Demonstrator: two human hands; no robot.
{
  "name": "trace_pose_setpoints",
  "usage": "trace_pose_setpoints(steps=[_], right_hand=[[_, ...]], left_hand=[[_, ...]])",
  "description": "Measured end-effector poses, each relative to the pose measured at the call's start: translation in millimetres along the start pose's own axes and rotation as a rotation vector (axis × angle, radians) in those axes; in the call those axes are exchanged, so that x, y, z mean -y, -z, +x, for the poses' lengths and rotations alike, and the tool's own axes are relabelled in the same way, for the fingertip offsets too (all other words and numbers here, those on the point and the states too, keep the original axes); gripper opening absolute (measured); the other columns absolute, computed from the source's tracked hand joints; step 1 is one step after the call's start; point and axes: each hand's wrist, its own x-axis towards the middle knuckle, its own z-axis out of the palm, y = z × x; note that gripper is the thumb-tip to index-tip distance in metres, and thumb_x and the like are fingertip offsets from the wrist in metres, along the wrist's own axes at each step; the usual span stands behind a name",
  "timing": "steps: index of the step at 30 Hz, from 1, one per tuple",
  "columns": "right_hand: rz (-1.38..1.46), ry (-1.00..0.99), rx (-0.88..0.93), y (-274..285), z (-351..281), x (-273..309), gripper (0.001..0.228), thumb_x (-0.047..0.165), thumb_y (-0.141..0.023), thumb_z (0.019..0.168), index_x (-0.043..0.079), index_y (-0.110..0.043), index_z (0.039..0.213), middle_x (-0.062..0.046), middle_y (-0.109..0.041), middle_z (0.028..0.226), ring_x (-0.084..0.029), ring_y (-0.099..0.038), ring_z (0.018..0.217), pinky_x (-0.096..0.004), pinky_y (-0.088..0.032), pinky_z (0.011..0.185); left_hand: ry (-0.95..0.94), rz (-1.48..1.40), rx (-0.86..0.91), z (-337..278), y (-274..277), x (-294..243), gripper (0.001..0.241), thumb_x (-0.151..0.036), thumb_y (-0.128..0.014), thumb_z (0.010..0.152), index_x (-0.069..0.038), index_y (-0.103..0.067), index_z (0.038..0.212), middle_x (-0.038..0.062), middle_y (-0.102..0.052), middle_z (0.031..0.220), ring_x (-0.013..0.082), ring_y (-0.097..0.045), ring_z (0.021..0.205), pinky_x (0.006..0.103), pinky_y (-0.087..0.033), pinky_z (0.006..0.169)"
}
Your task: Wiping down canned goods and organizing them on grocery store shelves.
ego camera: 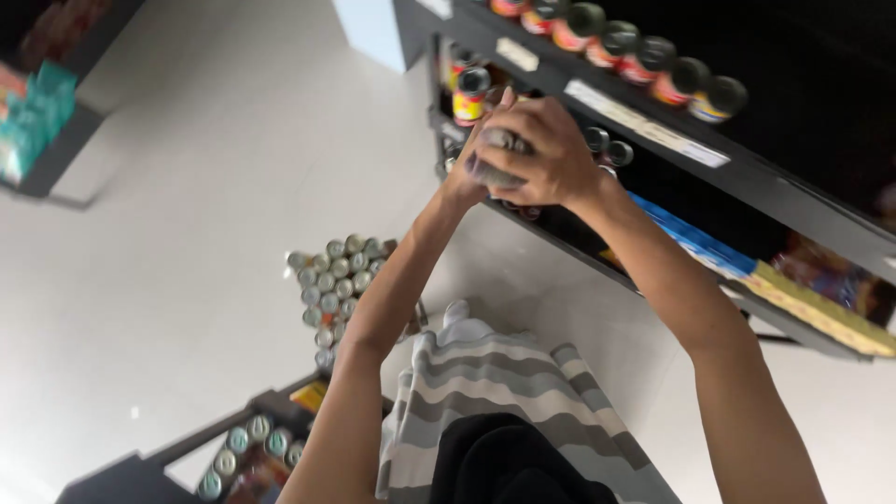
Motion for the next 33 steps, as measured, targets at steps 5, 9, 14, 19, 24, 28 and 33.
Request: trace_pose_setpoints(steps=[5, 9, 14, 19, 24, 28, 33], right_hand=[[-0.203, -0.155, -0.061, 82, -33, -15, 0.04, 0.025, -0.089, 0.081, 0.013, -0.069, 0.113, -0.008, -0.058, 0.131, -0.032, -0.055, 0.119, -0.045, -0.052, 0.095], [-0.263, 0.01, -0.069, 95, -34, 20, 0.034, 0.032, -0.089, 0.075, 0.015, -0.065, 0.092, -0.003, -0.063, 0.118, -0.03, -0.057, 0.108, -0.046, -0.05, 0.087], [-0.282, 0.021, -0.028, 118, -68, -3, 0.029, 0.028, -0.088, 0.079, 0.014, -0.066, 0.093, -0.003, -0.062, 0.117, -0.029, -0.059, 0.109, -0.044, -0.05, 0.087], [-0.332, -0.279, -0.107, 149, -78, -1, 0.028, 0.024, -0.085, 0.092, 0.009, -0.07, 0.11, -0.009, -0.06, 0.126, -0.032, -0.059, 0.116, -0.044, -0.053, 0.096], [-0.348, -0.037, -0.047, 144, -59, 36, 0.039, 0.033, -0.089, 0.077, 0.01, -0.069, 0.101, -0.008, -0.061, 0.121, -0.033, -0.06, 0.109, -0.048, -0.051, 0.092], [-0.392, 0.066, 0.001, 155, -70, 21, 0.038, 0.036, -0.089, 0.072, 0.013, -0.069, 0.095, -0.006, -0.063, 0.119, -0.031, -0.061, 0.107, -0.047, -0.05, 0.088], [-0.37, -0.12, -0.187, 163, -74, 19, 0.027, 0.025, -0.088, 0.081, 0.013, -0.07, 0.098, -0.006, -0.063, 0.123, -0.031, -0.059, 0.112, -0.045, -0.053, 0.09]], left_hand=[[0.341, -0.297, 0.036, 27, -88, -15, 0.051, -0.042, -0.049, 0.106, -0.008, -0.047, 0.144, 0.007, -0.061, 0.128, 0.018, -0.064, 0.114, 0.0366, -0.058, 0.095], [0.38, -0.336, -0.042, 42, -103, 27, 0.053, -0.049, -0.044, 0.11, -0.001, -0.055, 0.129, 0.008, -0.065, 0.113, 0.018, -0.066, 0.101, 0.0372, -0.059, 0.086], [0.426, -0.39, 0.064, 36, -138, 1, 0.059, -0.057, -0.046, 0.107, -0.001, -0.059, 0.12, 0.007, -0.066, 0.099, 0.0169, -0.068, 0.087, 0.0358, -0.058, 0.076], [0.471, -0.418, 0.249, 30, -149, 1, 0.061, -0.06, -0.048, 0.103, -0.003, -0.06, 0.122, 0.007, -0.067, 0.098, 0.0185, -0.068, 0.084, 0.0355, -0.057, 0.075], [0.51, -0.531, 0.197, 46, -128, 62, 0.047, -0.046, -0.053, 0.109, -0.005, -0.057, 0.132, 0.007, -0.068, 0.114, 0.0193, -0.069, 0.103, 0.0387, -0.058, 0.087], [0.57, -0.607, 0.272, 40, -165, -1, 0.055, -0.053, -0.045, 0.109, -0.004, -0.056, 0.131, 0.008, -0.068, 0.115, 0.0187, -0.07, 0.103, 0.0385, -0.061, 0.085], [0.537, -0.335, 0.207, 30, -164, 12, 0.055, -0.055, -0.048, 0.105, -0.007, -0.057, 0.132, 0.006, -0.067, 0.115, 0.016, -0.069, 0.102, 0.0355, -0.062, 0.085]])
